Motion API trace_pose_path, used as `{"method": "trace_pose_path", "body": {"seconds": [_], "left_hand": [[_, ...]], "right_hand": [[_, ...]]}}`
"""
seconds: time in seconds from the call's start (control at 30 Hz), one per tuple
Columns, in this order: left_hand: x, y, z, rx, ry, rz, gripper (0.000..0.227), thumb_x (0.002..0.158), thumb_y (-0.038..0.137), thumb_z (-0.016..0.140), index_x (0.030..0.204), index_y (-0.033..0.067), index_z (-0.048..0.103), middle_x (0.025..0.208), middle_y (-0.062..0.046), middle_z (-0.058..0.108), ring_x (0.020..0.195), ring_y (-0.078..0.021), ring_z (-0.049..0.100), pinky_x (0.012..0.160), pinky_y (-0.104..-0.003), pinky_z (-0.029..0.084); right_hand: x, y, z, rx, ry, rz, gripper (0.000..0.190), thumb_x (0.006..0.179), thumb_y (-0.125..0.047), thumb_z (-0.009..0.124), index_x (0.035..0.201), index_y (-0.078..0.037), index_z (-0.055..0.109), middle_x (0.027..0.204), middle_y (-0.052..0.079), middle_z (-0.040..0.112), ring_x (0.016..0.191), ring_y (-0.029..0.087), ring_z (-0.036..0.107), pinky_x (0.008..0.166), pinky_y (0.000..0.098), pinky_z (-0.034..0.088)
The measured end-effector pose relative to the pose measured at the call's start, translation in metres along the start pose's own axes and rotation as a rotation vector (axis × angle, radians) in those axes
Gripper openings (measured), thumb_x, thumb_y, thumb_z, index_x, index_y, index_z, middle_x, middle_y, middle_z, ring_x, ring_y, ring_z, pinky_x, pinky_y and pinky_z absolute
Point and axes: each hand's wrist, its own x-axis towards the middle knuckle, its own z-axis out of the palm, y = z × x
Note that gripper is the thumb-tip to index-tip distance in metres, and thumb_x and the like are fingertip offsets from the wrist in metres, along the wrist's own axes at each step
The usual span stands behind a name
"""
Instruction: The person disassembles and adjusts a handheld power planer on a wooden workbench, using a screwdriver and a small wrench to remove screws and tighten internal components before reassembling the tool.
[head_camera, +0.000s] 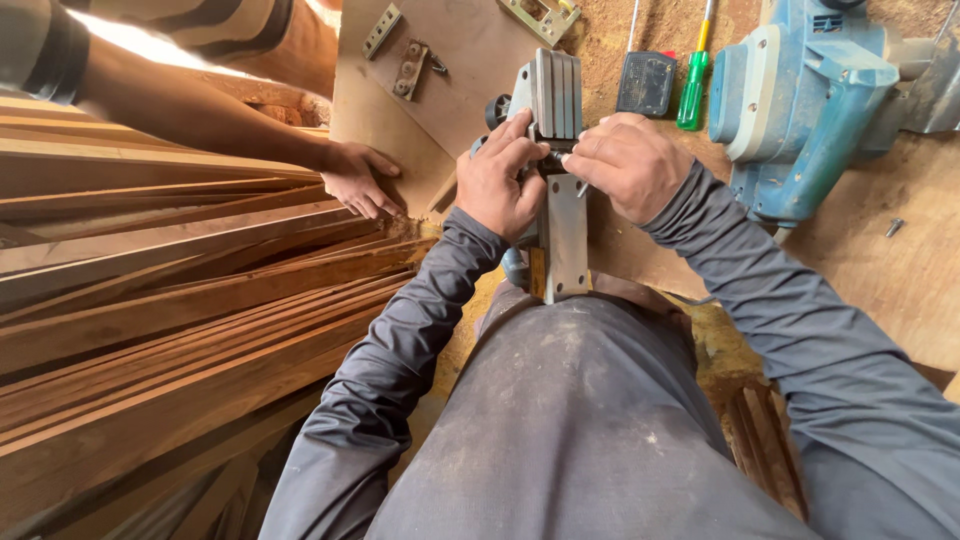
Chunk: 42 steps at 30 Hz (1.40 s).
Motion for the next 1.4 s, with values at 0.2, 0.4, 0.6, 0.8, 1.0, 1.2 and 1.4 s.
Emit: {"method": "trace_pose_path", "body": {"seconds": [0.2,0.4,0.6,0.8,1.0,1.2,1.4], "left_hand": [[-0.001,0.002,0.0,0.029,0.01,0.003,0.023,0.076,0.011,0.067,0.098,0.008,0.073,0.14,-0.019,0.063,0.128,-0.0328,0.063,0.095,-0.044,0.051],[0.003,0.004,-0.004,-0.024,0.001,0.018,0.024,0.075,0.012,0.067,0.099,0.0074,0.071,0.139,-0.02,0.063,0.124,-0.0331,0.063,0.094,-0.042,0.051],[0.002,0.006,-0.005,-0.005,0.004,0.023,0.027,0.074,0.012,0.068,0.1,0.0083,0.072,0.138,-0.019,0.064,0.125,-0.0327,0.063,0.092,-0.043,0.049],[0.001,0.007,-0.005,0.008,-0.019,-0.007,0.03,0.074,0.012,0.067,0.103,0.0083,0.072,0.141,-0.02,0.062,0.132,-0.0323,0.06,0.097,-0.044,0.045],[0.001,0.007,-0.005,0.001,-0.027,-0.027,0.03,0.073,0.011,0.068,0.103,0.0073,0.072,0.141,-0.02,0.062,0.134,-0.0319,0.059,0.098,-0.043,0.044],[0.003,0.007,-0.005,-0.01,-0.026,-0.046,0.028,0.073,0.01,0.067,0.101,0.0062,0.072,0.141,-0.021,0.063,0.134,-0.032,0.061,0.096,-0.042,0.048],[0.005,0.012,-0.008,-0.003,-0.022,-0.071,0.028,0.074,0.011,0.068,0.101,0.0066,0.071,0.142,-0.02,0.062,0.135,-0.0324,0.06,0.095,-0.042,0.049]], "right_hand": [[0.0,0.006,0.005,-0.025,-0.043,-0.03,0.025,0.092,-0.005,0.063,0.116,-0.001,0.072,0.108,0.013,0.073,0.108,0.028,0.069,0.107,0.0444,0.051],[0.001,0.023,0.013,0.067,-0.114,-0.217,0.043,0.084,-0.011,0.07,0.124,0.004,0.064,0.105,0.015,0.068,0.107,0.034,0.065,0.103,0.0479,0.049],[0.004,0.03,0.01,0.194,-0.149,-0.217,0.061,0.073,-0.027,0.077,0.122,0.006,0.063,0.107,0.017,0.065,0.107,0.037,0.063,0.096,0.0494,0.048],[0.005,0.026,0.009,0.165,-0.119,-0.179,0.055,0.073,-0.027,0.077,0.117,0.004,0.067,0.101,0.013,0.068,0.1,0.032,0.068,0.089,0.0442,0.052],[0.011,0.023,0.018,0.055,0.019,-0.152,0.039,0.081,-0.034,0.071,0.1,-0.001,0.07,0.077,0.006,0.062,0.072,0.026,0.062,0.068,0.0405,0.046],[0.013,0.017,0.036,0.054,0.194,-0.057,0.025,0.089,-0.028,0.067,0.084,-0.003,0.064,0.068,0.006,0.052,0.06,0.025,0.051,0.059,0.042,0.037],[0.007,-0.004,0.062,-0.007,0.327,0.242,0.007,0.071,-0.007,0.056,0.077,-0.005,0.059,0.066,0.009,0.045,0.057,0.027,0.042,0.056,0.0432,0.032]]}}
